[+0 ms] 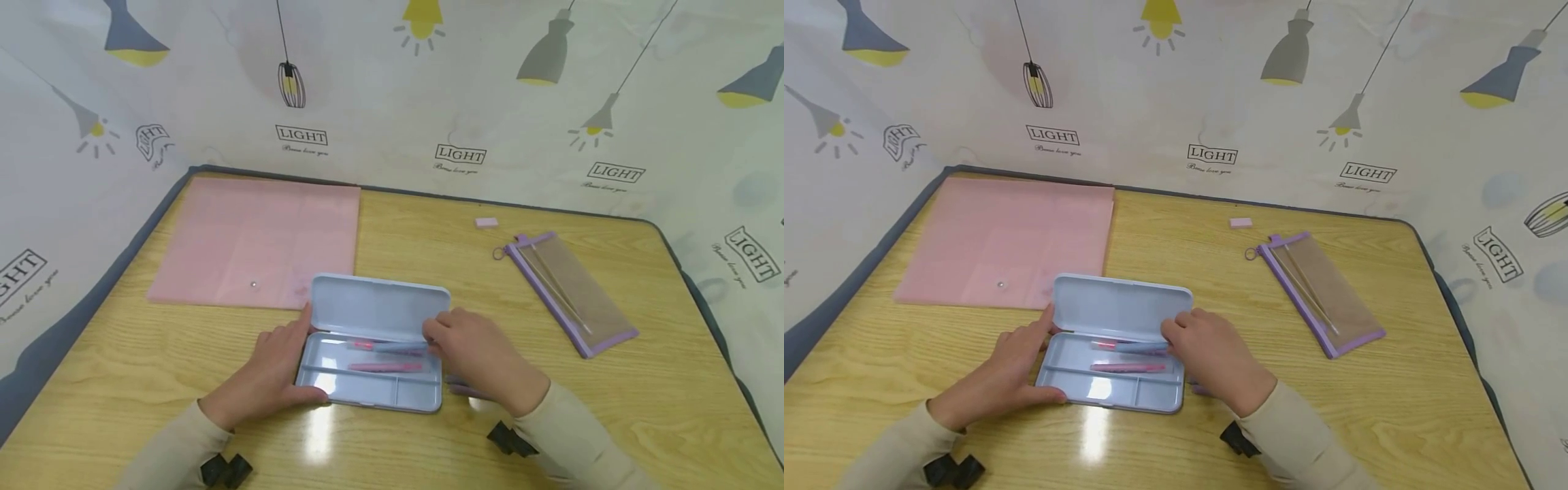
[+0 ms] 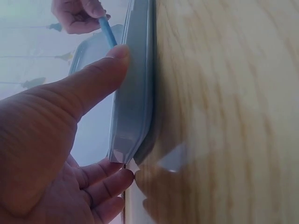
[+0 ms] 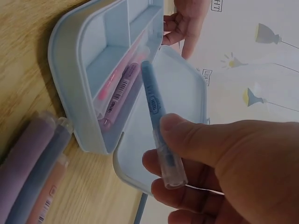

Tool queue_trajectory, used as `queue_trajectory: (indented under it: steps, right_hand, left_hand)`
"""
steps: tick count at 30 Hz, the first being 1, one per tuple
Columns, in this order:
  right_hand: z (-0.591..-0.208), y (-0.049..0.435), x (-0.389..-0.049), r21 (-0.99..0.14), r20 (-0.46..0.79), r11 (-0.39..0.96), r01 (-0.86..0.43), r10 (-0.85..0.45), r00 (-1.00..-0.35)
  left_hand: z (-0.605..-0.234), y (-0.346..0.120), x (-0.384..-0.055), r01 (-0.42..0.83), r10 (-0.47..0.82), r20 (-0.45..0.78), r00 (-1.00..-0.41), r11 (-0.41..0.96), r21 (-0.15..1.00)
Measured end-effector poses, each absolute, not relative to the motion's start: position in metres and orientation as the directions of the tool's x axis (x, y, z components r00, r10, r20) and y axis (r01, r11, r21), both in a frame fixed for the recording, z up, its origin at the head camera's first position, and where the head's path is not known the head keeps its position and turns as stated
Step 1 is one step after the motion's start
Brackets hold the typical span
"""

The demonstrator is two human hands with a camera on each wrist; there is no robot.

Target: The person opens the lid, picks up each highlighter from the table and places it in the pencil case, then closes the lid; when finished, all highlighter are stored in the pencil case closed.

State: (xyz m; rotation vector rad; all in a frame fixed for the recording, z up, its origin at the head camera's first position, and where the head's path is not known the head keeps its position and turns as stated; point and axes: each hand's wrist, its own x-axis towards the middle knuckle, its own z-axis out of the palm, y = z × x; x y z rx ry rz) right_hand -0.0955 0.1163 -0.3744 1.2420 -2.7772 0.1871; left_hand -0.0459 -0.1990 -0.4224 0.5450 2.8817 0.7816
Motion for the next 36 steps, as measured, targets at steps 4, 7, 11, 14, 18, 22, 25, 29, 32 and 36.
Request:
queue_trajectory:
  steps: [4,7,11,14,18,22,25,29,32,36]
  right_hand:
    - [-0.377,0.114,-0.097,-0.068,0.126,0.647,-0.759,-0.749,-0.65]
    - [-0.378,0.112,-0.097,-0.074,0.118,0.638,-0.766,-0.757,-0.642]
    - [-0.379,0.107,-0.096,-0.085,0.115,0.631,-0.771,-0.763,-0.637]
    - [-0.382,0.102,-0.096,-0.079,0.121,0.623,-0.778,-0.769,-0.628]
    - [-0.389,0.094,-0.095,-0.067,0.12,0.616,-0.785,-0.776,-0.619]
    - [-0.395,0.09,-0.093,-0.063,0.103,0.621,-0.781,-0.775,-0.624]
    - [-0.399,0.089,-0.092,-0.048,0.1,0.62,-0.783,-0.777,-0.621]
    - [-0.402,0.088,-0.091,-0.019,0.105,0.613,-0.79,-0.785,-0.611]
    - [-0.403,0.087,-0.091,0.001,0.106,0.613,-0.79,-0.786,-0.609]
    - [-0.402,0.087,-0.09,-0.011,0.081,0.627,-0.779,-0.776,-0.626]
  left_hand:
    - [-0.422,-0.199,-0.046,0.308,0.366,-0.014,-0.931,0.804,0.509]
    - [-0.421,-0.199,-0.046,0.302,0.364,-0.022,-0.931,0.803,0.514]
    - [-0.421,-0.199,-0.045,0.298,0.363,-0.027,-0.932,0.804,0.515]
    - [-0.422,-0.199,-0.045,0.303,0.363,-0.02,-0.932,0.805,0.51]
    - [-0.422,-0.199,-0.045,0.309,0.366,-0.013,-0.931,0.804,0.508]
    - [-0.422,-0.199,-0.044,0.31,0.368,-0.014,-0.93,0.804,0.508]
    - [-0.422,-0.199,-0.043,0.317,0.37,-0.004,-0.929,0.802,0.506]
    - [-0.422,-0.2,-0.043,0.319,0.369,0.003,-0.93,0.802,0.505]
    - [-0.421,-0.199,-0.043,0.324,0.37,0.008,-0.929,0.801,0.503]
    - [-0.422,-0.2,-0.043,0.333,0.374,0.021,-0.927,0.798,0.502]
